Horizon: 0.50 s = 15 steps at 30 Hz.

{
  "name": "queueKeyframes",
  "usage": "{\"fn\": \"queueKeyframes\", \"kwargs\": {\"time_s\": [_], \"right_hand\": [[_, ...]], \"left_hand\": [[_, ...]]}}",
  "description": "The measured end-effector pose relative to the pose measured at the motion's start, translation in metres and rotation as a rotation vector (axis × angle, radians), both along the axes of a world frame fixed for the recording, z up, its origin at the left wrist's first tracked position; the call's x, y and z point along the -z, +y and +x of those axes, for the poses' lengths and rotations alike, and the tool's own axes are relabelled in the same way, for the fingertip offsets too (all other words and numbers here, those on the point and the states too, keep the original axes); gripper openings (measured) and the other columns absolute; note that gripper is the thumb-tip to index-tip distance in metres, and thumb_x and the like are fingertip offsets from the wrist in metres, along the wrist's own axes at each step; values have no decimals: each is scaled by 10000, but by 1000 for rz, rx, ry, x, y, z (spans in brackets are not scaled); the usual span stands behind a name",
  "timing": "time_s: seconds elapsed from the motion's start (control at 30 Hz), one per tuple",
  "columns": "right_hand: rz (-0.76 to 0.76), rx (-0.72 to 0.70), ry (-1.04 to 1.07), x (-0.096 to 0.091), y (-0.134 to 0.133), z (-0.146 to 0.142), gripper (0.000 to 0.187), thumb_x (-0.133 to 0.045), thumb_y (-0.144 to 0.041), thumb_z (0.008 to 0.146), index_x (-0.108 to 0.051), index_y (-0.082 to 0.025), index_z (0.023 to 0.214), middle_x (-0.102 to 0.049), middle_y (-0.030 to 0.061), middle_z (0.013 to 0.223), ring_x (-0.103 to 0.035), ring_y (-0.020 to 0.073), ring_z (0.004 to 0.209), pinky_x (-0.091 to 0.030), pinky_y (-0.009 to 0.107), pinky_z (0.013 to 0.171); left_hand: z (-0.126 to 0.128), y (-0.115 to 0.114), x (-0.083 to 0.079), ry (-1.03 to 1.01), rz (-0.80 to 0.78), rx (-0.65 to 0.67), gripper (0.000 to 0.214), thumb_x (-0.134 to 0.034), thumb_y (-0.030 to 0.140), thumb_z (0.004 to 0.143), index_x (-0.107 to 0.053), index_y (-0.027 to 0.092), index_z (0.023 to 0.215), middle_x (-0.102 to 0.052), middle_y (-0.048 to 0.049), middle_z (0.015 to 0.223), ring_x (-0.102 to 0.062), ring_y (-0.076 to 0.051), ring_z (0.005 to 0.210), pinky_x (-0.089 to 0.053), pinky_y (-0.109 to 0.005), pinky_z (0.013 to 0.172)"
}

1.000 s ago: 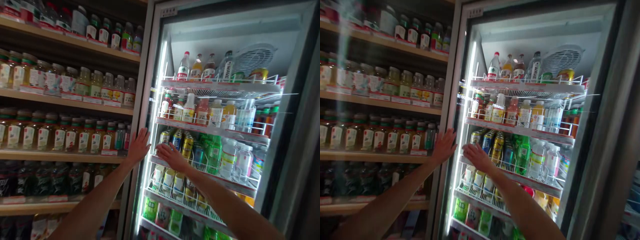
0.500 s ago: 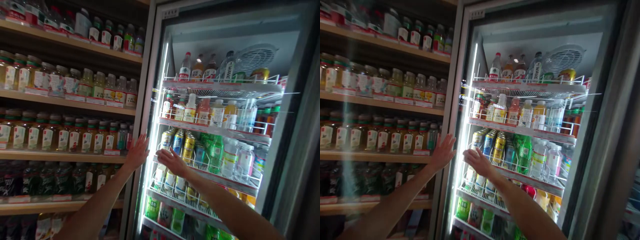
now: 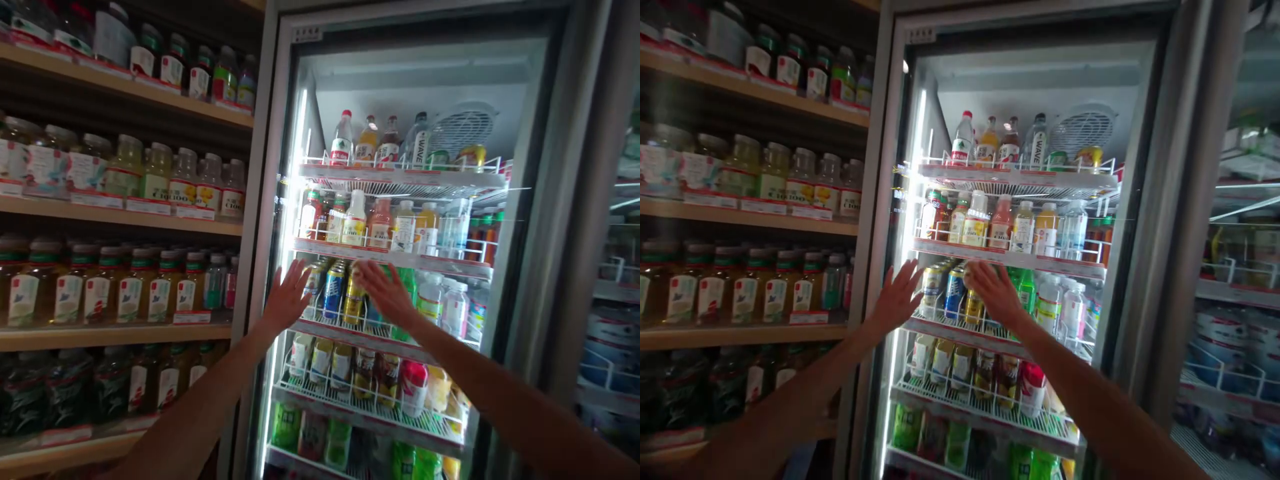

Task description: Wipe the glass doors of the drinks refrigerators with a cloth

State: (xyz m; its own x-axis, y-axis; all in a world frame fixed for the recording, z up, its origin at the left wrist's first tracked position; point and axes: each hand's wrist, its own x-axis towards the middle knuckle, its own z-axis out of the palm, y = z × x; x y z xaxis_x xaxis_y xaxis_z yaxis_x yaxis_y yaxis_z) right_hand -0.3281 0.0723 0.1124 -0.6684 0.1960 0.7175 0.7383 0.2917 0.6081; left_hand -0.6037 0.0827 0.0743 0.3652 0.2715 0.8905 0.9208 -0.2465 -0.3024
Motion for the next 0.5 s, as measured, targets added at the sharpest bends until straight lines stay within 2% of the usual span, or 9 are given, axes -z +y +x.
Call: {"fn": "queueKeyframes", "kwargs": {"time_s": [0.07, 0.13, 0.2, 0.3, 0.33, 0.37, 0.4, 0.43, 0.5], "right_hand": [[41, 88, 198, -37, 1, 14, 508, -405, -148, 867, -358, -263, 1360, -286, 46, 1483, -215, 220, 1376, -123, 526, 1108], [58, 135, 297, -53, 0, 21, 509, -399, -160, 872, -345, -254, 1369, -251, 56, 1496, -197, 231, 1382, -133, 535, 1102], [59, 134, 278, -36, -4, 24, 514, -408, -147, 863, -356, -250, 1364, -269, 58, 1490, -207, 233, 1379, -152, 523, 1101], [20, 69, 80, 14, -11, 27, 517, -444, -143, 846, -387, -264, 1346, -326, 40, 1465, -229, 225, 1372, -145, 493, 1113], [7, 42, -1, 23, -11, 31, 512, -451, -145, 845, -399, -283, 1336, -344, 24, 1457, -240, 212, 1368, -130, 481, 1121], [6, 23, -55, 24, -11, 36, 506, -449, -144, 847, -409, -304, 1325, -358, 8, 1449, -254, 197, 1363, -116, 472, 1126], [22, 21, -65, 15, -10, 43, 501, -438, -140, 850, -414, -315, 1319, -368, 1, 1444, -269, 187, 1357, -110, 468, 1128], [54, 41, -21, -1, -8, 50, 496, -421, -138, 857, -413, -312, 1321, -369, 5, 1443, -279, 185, 1353, -116, 470, 1125], [149, 123, 211, -47, -5, 65, 489, -385, -149, 870, -391, -272, 1343, -348, 44, 1454, -288, 208, 1350, -156, 498, 1103]], "left_hand": [[13, 3, -8, -12, 18, 26, 482, -346, 339, 913, -356, 156, 1359, -262, -112, 1475, -168, -224, 1389, -112, -462, 1135], [27, 6, -14, -14, 29, 54, 490, -343, 351, 914, -354, 144, 1358, -260, -118, 1475, -158, -224, 1391, -112, -460, 1135], [40, 9, -16, -13, 31, 83, 497, -336, 354, 917, -342, 137, 1363, -265, -124, 1472, -155, -225, 1392, -113, -464, 1132], [56, 11, -16, -10, 41, 122, 502, -336, 345, 917, -322, 140, 1375, -277, -126, 1468, -166, -226, 1390, -115, -469, 1129], [60, 12, -18, -8, 47, 131, 503, -339, 342, 916, -319, 143, 1377, -280, -125, 1467, -172, -226, 1389, -117, -468, 1128], [63, 13, -20, -6, 53, 138, 505, -344, 342, 915, -317, 145, 1378, -282, -125, 1466, -177, -226, 1388, -119, -467, 1128], [66, 15, -24, -7, 61, 142, 506, -349, 341, 912, -316, 149, 1379, -283, -124, 1466, -180, -226, 1388, -120, -467, 1128], [68, 16, -30, -14, 72, 145, 508, -354, 341, 910, -314, 152, 1380, -282, -123, 1467, -178, -226, 1388, -121, -468, 1128], [71, 20, -46, -39, 104, 144, 518, -362, 341, 905, -303, 152, 1384, -271, -124, 1472, -166, -227, 1391, -122, -470, 1128]]}}
